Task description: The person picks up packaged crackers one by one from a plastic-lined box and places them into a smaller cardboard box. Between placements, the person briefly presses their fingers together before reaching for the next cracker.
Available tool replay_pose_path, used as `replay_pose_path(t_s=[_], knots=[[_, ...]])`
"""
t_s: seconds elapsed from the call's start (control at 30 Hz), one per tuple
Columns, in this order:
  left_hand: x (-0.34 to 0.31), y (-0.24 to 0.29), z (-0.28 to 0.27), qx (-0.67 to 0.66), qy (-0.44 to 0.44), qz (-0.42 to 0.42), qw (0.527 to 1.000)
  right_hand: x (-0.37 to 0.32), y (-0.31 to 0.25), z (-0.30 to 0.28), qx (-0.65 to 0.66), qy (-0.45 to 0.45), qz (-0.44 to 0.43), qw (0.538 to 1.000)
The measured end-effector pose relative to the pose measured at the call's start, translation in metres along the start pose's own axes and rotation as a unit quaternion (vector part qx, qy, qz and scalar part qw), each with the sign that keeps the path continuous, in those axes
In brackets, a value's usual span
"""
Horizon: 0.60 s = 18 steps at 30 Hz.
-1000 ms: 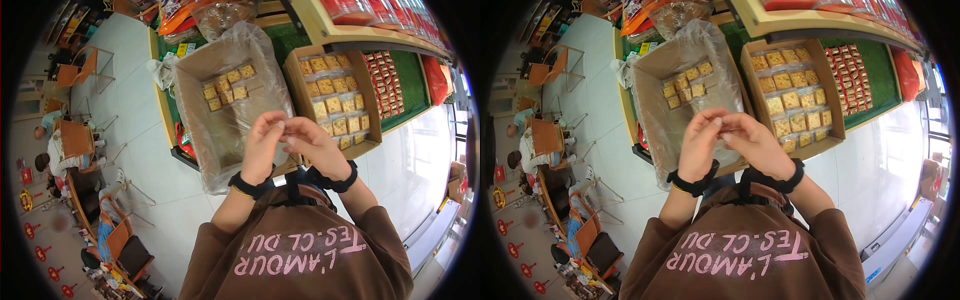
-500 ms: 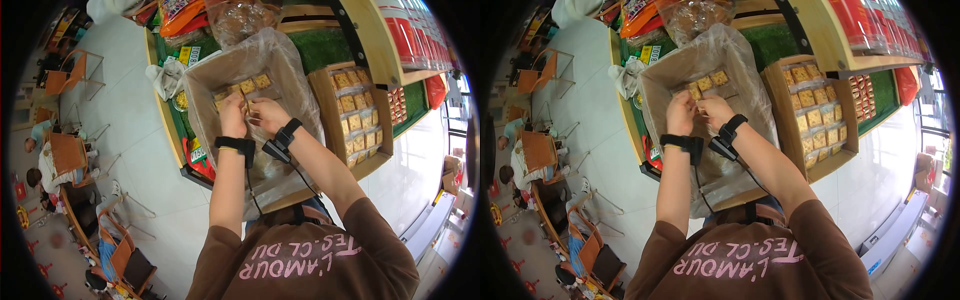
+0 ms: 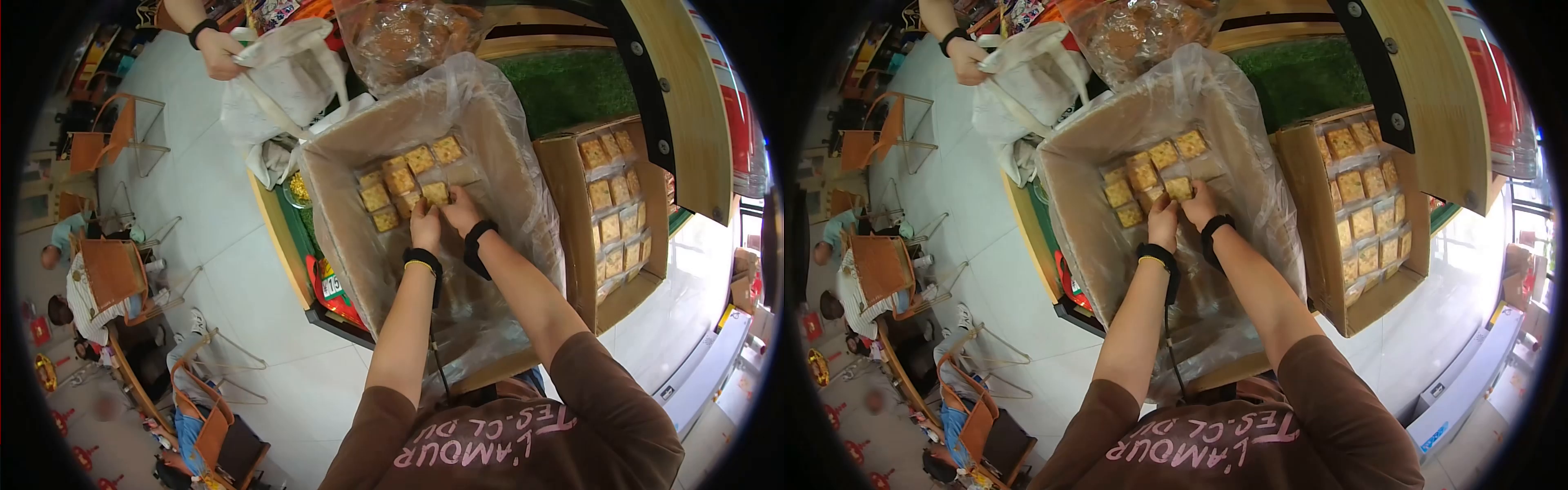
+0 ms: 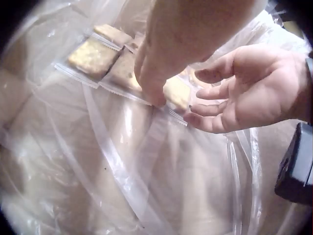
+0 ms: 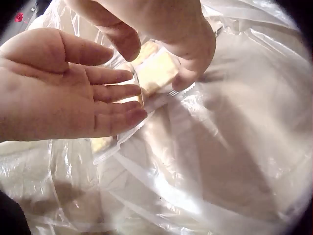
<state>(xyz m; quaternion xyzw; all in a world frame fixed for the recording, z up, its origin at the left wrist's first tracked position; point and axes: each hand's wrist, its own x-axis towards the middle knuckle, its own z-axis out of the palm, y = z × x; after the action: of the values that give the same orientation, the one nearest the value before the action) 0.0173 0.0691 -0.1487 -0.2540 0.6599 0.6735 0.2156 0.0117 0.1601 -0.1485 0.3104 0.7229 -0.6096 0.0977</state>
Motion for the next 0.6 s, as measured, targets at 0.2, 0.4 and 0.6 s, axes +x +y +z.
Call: replay_pose_path(t_s=[0.2,0.4,0.6], knots=[[-0.001,0.002,-0.003,-0.004,-0.001,-0.017,1.000,0.002,0.004,-0.002,-0.037,0.010,0.068,0.997],[-0.022,0.027,-0.003,0.029,0.028,-0.053,0.998,-0.016,-0.010,-0.002,-0.117,0.036,0.061,0.991],[-0.074,0.083,-0.004,-0.025,0.014,-0.029,0.999,-0.081,-0.081,-0.033,-0.047,-0.015,0.032,0.998]])
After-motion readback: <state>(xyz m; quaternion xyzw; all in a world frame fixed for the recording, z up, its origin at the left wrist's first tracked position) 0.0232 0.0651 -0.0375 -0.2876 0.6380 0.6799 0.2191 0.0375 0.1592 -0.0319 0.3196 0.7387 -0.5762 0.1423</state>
